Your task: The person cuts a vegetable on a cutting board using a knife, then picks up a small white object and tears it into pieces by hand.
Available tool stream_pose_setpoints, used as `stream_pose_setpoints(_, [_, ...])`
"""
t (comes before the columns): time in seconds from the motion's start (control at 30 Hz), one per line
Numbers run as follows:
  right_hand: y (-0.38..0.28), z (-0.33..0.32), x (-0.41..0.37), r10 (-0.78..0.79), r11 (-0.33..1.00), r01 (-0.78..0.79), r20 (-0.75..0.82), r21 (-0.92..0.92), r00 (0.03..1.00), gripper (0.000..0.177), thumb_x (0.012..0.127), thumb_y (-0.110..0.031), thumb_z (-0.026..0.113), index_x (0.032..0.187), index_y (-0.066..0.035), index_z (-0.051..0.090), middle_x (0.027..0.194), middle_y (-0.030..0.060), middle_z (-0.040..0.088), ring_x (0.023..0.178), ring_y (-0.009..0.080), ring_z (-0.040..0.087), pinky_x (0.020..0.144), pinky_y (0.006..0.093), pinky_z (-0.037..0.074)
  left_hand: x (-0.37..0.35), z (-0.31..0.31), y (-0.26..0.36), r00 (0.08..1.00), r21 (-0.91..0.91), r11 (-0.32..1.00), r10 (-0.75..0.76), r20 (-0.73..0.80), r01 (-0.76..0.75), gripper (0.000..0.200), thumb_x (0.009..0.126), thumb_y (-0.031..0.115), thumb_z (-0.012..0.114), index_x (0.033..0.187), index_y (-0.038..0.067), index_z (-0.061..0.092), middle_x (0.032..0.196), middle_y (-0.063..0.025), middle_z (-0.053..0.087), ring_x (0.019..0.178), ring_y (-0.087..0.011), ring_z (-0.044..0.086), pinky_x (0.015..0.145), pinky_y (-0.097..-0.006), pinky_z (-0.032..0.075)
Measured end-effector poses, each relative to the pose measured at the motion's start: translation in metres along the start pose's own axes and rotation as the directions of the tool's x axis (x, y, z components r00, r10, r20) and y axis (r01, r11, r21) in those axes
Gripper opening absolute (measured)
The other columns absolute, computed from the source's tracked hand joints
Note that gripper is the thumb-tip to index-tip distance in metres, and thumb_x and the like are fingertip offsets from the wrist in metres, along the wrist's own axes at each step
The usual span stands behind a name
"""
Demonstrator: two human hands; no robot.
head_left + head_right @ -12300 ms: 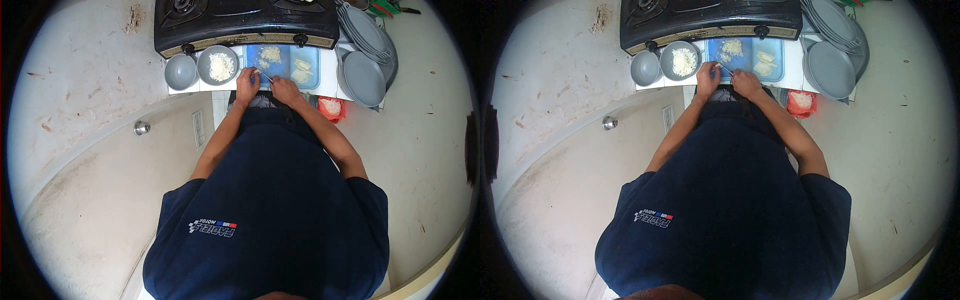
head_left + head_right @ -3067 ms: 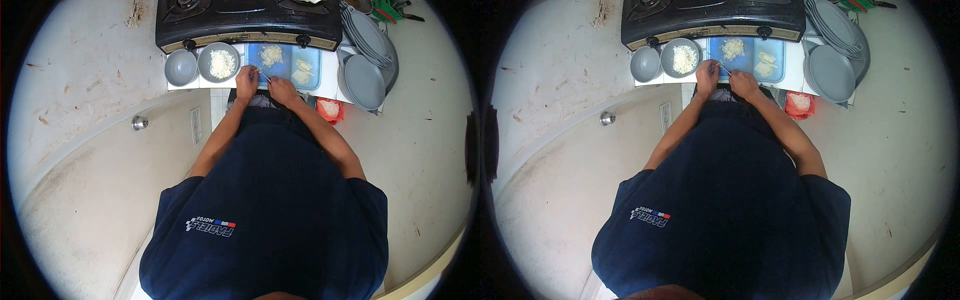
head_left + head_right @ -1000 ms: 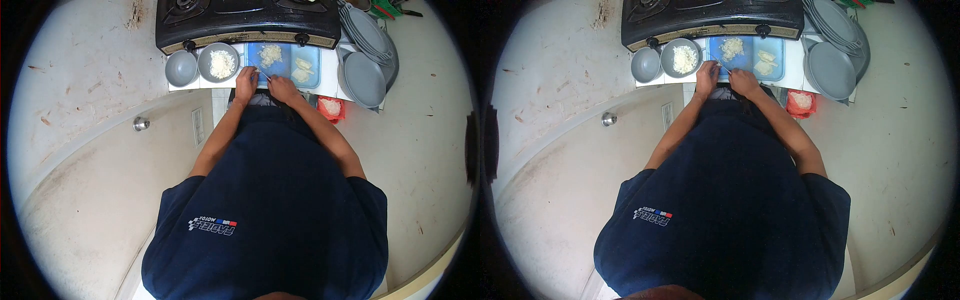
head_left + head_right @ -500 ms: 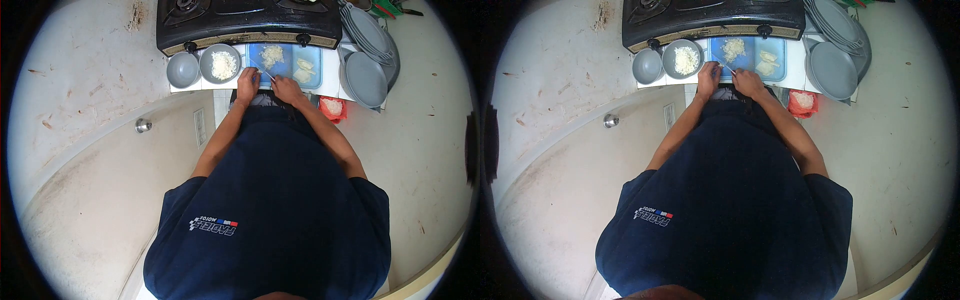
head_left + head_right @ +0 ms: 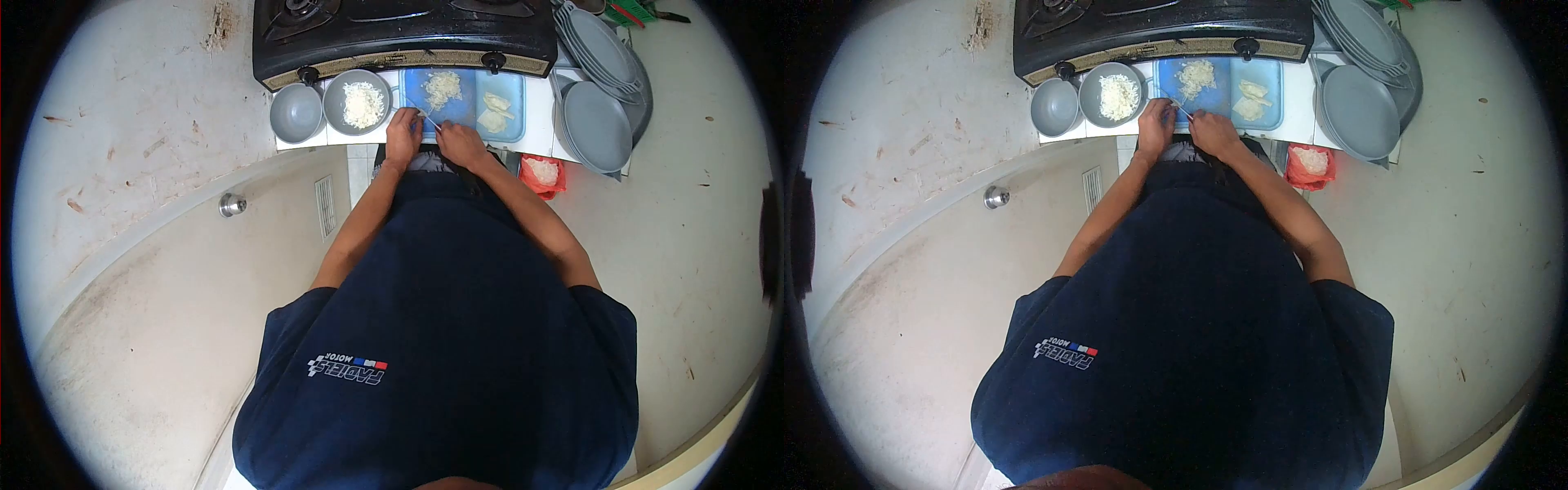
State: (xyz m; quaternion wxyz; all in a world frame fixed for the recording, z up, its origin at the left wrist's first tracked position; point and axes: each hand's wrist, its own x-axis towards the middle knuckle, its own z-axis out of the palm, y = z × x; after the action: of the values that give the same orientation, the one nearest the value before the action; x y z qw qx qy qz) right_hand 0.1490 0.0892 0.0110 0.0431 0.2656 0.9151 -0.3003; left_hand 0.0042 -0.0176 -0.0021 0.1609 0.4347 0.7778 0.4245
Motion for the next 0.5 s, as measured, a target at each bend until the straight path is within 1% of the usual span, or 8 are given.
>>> stream_pose_setpoints(0.07, [0.000, 0.000, 0.000, -0.003, 1.000, 0.003, -0.003, -0.015, 1.000, 0.033, 0.101, -0.025, 0.053, 0.092, 0.005, 0.063, 0.080, 0.0277, 0.071, 0.075, 0.0430, 0.073, 0.068, 0.0522, 0.059, 0.000, 0.000, 0.001, 1.000, -0.031, 0.999, -0.015, -0.019, 0.015, 0.021, 0.085, -0.006, 0.068, 0.105, -0.001, 0.069, 0.098, -0.0183, 0.067, 0.088, -0.0361, 0.070, 0.075, -0.0399, 0.057])
stream_pose_setpoints(0.2, [0.005, -0.004, -0.013, -0.020, 1.000, 0.020, -0.003, -0.022, 1.000, 0.033, 0.101, -0.025, 0.053, 0.093, 0.005, 0.063, 0.081, 0.0275, 0.071, 0.077, 0.0431, 0.073, 0.069, 0.0517, 0.059, 0.001, 0.001, -0.001, 1.000, -0.029, 0.999, -0.017, -0.018, 0.016, 0.019, 0.086, -0.007, 0.068, 0.105, -0.002, 0.069, 0.097, -0.0185, 0.067, 0.088, -0.0361, 0.070, 0.075, -0.0398, 0.057])
stream_pose_setpoints(0.3, [0.007, -0.001, -0.015, -0.004, 0.999, 0.005, 0.033, -0.034, 0.999, 0.032, 0.101, -0.025, 0.053, 0.093, 0.004, 0.063, 0.080, 0.0267, 0.071, 0.077, 0.0432, 0.073, 0.069, 0.0515, 0.059, -0.001, 0.003, -0.003, 0.999, -0.033, 0.999, 0.016, -0.040, -0.017, 0.015, 0.089, -0.004, 0.069, 0.104, -0.004, 0.068, 0.101, -0.0199, 0.069, 0.088, -0.0337, 0.073, 0.075, -0.0383, 0.060])
stream_pose_setpoints(0.37, [0.005, 0.006, -0.007, 0.017, 0.999, -0.017, 0.007, -0.034, 1.000, 0.032, 0.101, -0.025, 0.054, 0.092, 0.004, 0.063, 0.079, 0.0261, 0.071, 0.077, 0.0428, 0.073, 0.069, 0.0511, 0.059, -0.001, 0.004, -0.003, 0.998, -0.046, 0.999, 0.002, -0.056, -0.004, 0.017, 0.087, -0.007, 0.068, 0.103, -0.003, 0.069, 0.097, -0.0193, 0.067, 0.088, -0.0366, 0.070, 0.075, -0.0395, 0.057])
stream_pose_setpoints(0.5, [-0.001, 0.005, -0.001, 0.009, 1.000, -0.009, -0.010, -0.027, 1.000, 0.032, 0.100, -0.025, 0.054, 0.093, 0.004, 0.063, 0.080, 0.0260, 0.071, 0.077, 0.0425, 0.073, 0.070, 0.0515, 0.059, -0.001, 0.001, -0.002, 1.000, -0.007, 1.000, -0.005, -0.030, 0.005, 0.017, 0.087, -0.006, 0.068, 0.104, -0.003, 0.069, 0.097, -0.0191, 0.067, 0.088, -0.0365, 0.070, 0.075, -0.0394, 0.057])
